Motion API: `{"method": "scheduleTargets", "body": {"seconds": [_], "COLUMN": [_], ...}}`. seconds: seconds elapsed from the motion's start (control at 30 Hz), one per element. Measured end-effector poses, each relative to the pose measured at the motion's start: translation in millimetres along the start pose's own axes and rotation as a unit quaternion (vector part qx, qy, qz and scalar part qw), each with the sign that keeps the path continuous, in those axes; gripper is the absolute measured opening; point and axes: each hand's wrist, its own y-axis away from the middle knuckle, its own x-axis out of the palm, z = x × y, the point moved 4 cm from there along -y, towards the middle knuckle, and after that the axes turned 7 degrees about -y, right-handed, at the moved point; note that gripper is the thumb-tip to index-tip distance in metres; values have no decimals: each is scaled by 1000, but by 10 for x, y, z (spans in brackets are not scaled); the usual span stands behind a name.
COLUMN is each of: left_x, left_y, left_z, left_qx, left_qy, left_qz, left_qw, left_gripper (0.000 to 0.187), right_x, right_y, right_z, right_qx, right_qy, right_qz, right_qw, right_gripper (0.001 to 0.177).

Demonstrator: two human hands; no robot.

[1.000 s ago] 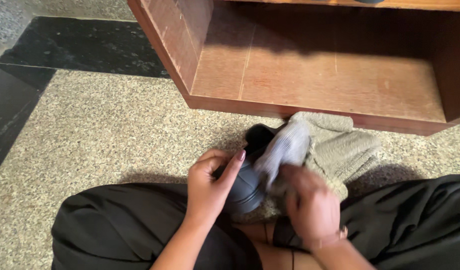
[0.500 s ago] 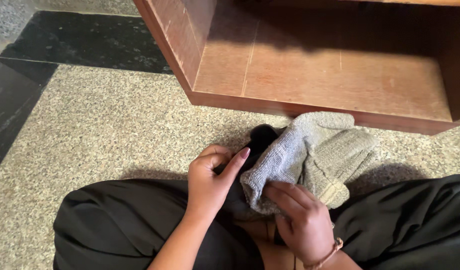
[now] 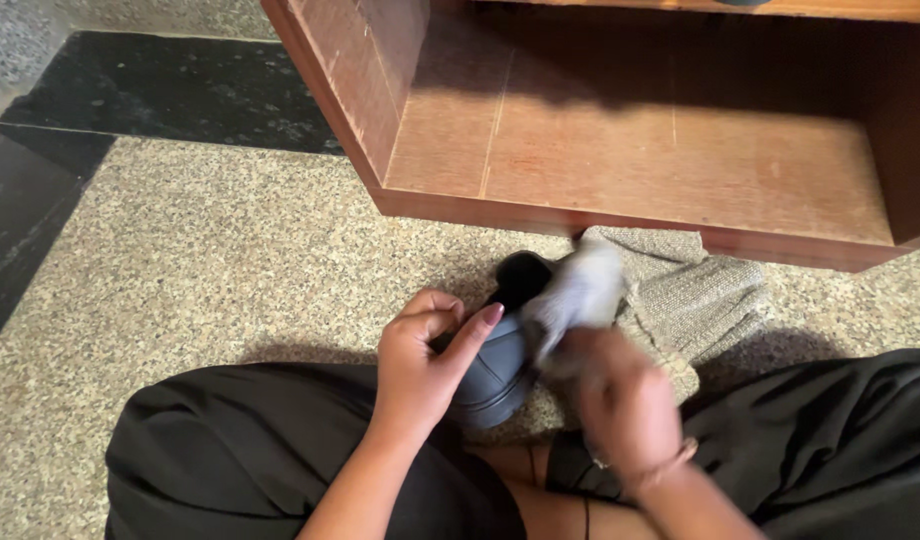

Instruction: The person sits on the floor and wipes a black slip-on shoe with a cloth, cleaning the upper, sides, and sole. After finishing one shoe, they place it on a wooden shelf and repeat the process with the second shoe.

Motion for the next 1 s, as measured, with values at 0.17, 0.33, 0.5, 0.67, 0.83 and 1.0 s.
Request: {"method": "scheduleTargets", "body": {"seconds": [0.17, 0.33, 0.5, 0.67, 0.83, 1.0], "left_x": [-4, 25, 20, 22, 32, 42], "left_y": [4, 19, -13, -3, 42, 22], "left_z": [-15, -27, -14, -43, 15, -32], "left_qx": [-8, 22, 8, 27, -22, 39], "left_qy": [30, 30, 12, 11, -18, 18], "left_qz": [23, 63, 67, 22, 5, -7], "left_qw": [999, 997, 998, 999, 1000, 999], "left_gripper": [35, 47, 47, 44, 50, 49], "right_x": [-75, -186, -263, -37, -47, -170], "right_y": [175, -108, -288, 60, 81, -75], "right_z": [392, -138, -511, 340, 794, 617], "right_qx": [-109, 74, 128, -90, -123, -57], "right_qy": [-46, 44, 74, -44, -9, 75], "right_qz": [-3, -73, -89, -38, 17, -11], "right_qw": [993, 994, 985, 994, 992, 996], "right_gripper": [40, 29, 33, 53, 62, 65]}}
